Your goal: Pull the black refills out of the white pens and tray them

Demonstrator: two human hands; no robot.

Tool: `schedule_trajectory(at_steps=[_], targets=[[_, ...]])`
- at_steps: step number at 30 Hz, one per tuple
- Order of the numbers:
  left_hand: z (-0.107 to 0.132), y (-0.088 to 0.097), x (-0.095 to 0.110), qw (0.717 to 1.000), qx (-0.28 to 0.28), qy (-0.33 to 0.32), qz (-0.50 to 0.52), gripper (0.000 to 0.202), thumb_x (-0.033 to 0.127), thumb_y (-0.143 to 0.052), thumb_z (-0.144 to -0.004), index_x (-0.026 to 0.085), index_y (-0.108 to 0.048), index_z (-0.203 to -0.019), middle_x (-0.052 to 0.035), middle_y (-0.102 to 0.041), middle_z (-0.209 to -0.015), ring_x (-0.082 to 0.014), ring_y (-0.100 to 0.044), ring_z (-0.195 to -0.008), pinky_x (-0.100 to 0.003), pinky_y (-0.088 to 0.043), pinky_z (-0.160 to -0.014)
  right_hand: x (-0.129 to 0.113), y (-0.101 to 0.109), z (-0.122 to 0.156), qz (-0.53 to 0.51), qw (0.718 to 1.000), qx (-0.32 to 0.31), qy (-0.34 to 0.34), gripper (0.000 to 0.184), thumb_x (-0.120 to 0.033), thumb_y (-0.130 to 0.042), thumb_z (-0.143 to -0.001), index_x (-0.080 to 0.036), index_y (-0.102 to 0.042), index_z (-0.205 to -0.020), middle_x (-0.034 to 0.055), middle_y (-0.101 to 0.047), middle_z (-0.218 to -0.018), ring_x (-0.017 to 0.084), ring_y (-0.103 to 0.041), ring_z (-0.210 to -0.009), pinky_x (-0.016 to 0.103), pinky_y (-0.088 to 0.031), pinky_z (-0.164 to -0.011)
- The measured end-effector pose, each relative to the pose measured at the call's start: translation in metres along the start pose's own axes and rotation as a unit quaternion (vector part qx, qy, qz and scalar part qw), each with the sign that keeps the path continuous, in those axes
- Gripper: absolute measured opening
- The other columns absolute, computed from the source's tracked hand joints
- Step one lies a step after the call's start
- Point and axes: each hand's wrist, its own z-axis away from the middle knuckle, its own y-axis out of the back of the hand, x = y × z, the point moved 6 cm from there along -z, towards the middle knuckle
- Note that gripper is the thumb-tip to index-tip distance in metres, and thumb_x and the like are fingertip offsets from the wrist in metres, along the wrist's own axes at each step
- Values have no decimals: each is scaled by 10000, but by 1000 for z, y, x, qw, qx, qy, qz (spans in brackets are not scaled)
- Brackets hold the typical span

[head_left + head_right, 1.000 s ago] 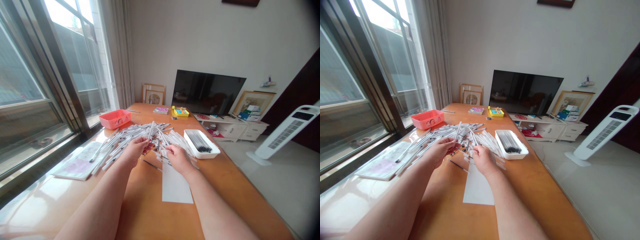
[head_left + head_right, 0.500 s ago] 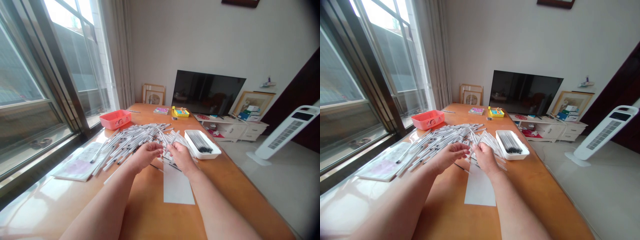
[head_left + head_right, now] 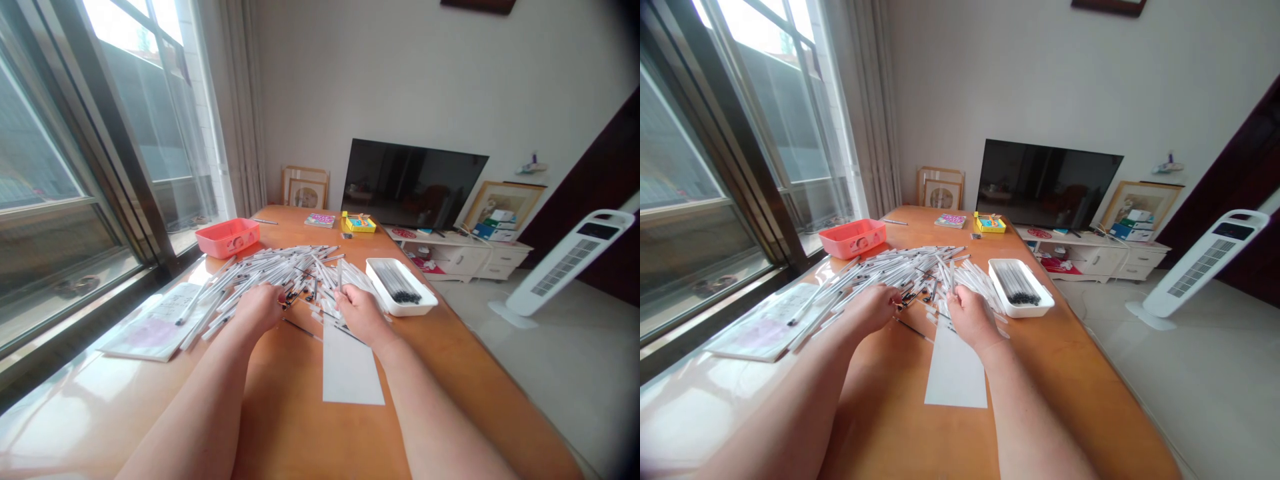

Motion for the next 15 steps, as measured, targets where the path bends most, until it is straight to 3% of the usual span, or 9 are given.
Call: schedule_trajectory(at_steps=[6, 10, 15], targets=[[0, 1, 7, 1000, 0, -21, 2, 159, 187, -592, -728, 238, -711, -820, -60, -680, -819, -206, -565, -713, -297, -332, -629, -3, 1, 2, 14, 1000, -21, -9, 286, -419, -460, -937, -221, -540, -747, -21, -533, -632, 143, -425, -596, 251, -274, -559], [3, 9, 14, 991, -7, 3, 135, 29, 181, -615, -671, 203, -631, -677, -7, -596, -619, -156, -485, -600, -275, -284, -560, -9, 0, 6, 16, 999, -26, 11, 296, -421, -470, -934, -220, -481, -717, -30, -501, -635, 137, -435, -618, 242, -280, -570], [12, 17, 23, 909, -25, 66, 411, 64, 227, -669, -658, 201, -628, -699, 21, -544, -559, -125, -416, -502, -258, -257, -499, -21, -2, 11, -30, 998, -42, 24, 274, -407, -503, -911, -221, -512, -710, -19, -541, -644, 151, -455, -632, 246, -316, -578]])
